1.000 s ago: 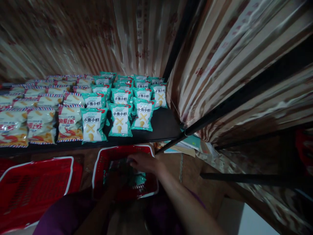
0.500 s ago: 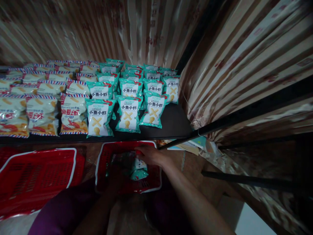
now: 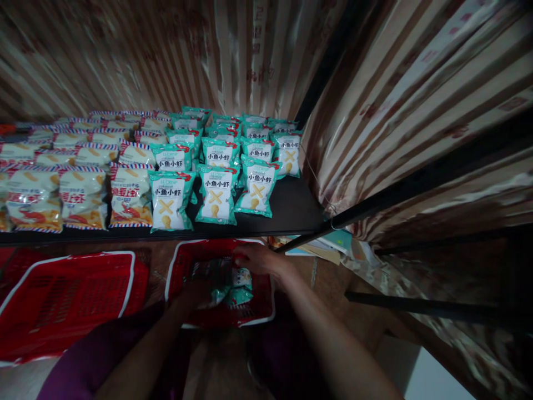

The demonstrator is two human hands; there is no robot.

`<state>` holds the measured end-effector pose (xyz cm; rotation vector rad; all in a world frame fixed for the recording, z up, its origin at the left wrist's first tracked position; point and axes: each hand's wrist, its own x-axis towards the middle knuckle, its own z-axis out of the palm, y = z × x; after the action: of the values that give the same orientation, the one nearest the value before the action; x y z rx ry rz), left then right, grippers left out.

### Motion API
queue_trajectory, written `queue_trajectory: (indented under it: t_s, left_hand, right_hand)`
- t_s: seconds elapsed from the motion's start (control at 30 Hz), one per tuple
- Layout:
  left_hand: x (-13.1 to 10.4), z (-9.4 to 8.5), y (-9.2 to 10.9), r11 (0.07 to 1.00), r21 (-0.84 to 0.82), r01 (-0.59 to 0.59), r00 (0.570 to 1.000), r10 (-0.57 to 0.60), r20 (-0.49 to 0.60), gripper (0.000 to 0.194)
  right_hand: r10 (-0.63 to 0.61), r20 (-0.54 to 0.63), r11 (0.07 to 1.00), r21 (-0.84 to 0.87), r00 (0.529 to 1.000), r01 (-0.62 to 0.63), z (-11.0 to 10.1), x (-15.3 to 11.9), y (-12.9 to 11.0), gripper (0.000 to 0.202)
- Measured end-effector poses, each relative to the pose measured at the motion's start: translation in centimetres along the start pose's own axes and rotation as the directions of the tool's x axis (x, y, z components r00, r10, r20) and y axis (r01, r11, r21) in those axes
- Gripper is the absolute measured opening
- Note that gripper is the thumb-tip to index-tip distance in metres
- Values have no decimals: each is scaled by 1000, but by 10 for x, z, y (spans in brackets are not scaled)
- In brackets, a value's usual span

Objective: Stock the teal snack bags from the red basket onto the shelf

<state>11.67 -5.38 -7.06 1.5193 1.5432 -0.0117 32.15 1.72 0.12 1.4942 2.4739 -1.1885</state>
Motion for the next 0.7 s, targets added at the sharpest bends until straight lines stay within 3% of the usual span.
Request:
queue_trajectory:
  t_s: [0.13, 0.27, 0.37, 0.43, 0.57, 0.7]
  left_hand:
    - [-20, -54, 24, 997, -24, -80, 959, 83, 272, 43]
    - [-55, -111, 57, 960, -239, -148, 894, 233, 384, 52]
    - [-73, -141, 77, 899, -409, -159, 915, 289, 280, 47]
    - [-76, -154, 88, 887, -419, -193, 933, 298, 201, 42]
    - [-76, -162, 104, 851, -439, -288, 935, 349, 62, 34]
    - [-80, -162, 117, 733, -607, -307, 944, 317, -94, 40]
  right_hand:
    - [-150, 132, 965, 234, 980, 116, -9, -3, -2, 31]
    - [-392, 96, 770, 579, 915, 269, -33, -18, -14, 42]
    - [-453, 11, 672, 661, 891, 334, -59, -36, -27, 54]
    - [-438, -39, 673, 648, 898, 357, -73, -46, -35, 58]
    - [-351, -152, 715, 594, 924, 369, -86, -55, -44, 56]
    - [-251, -181, 715, 628, 951, 308, -89, -58, -44, 46]
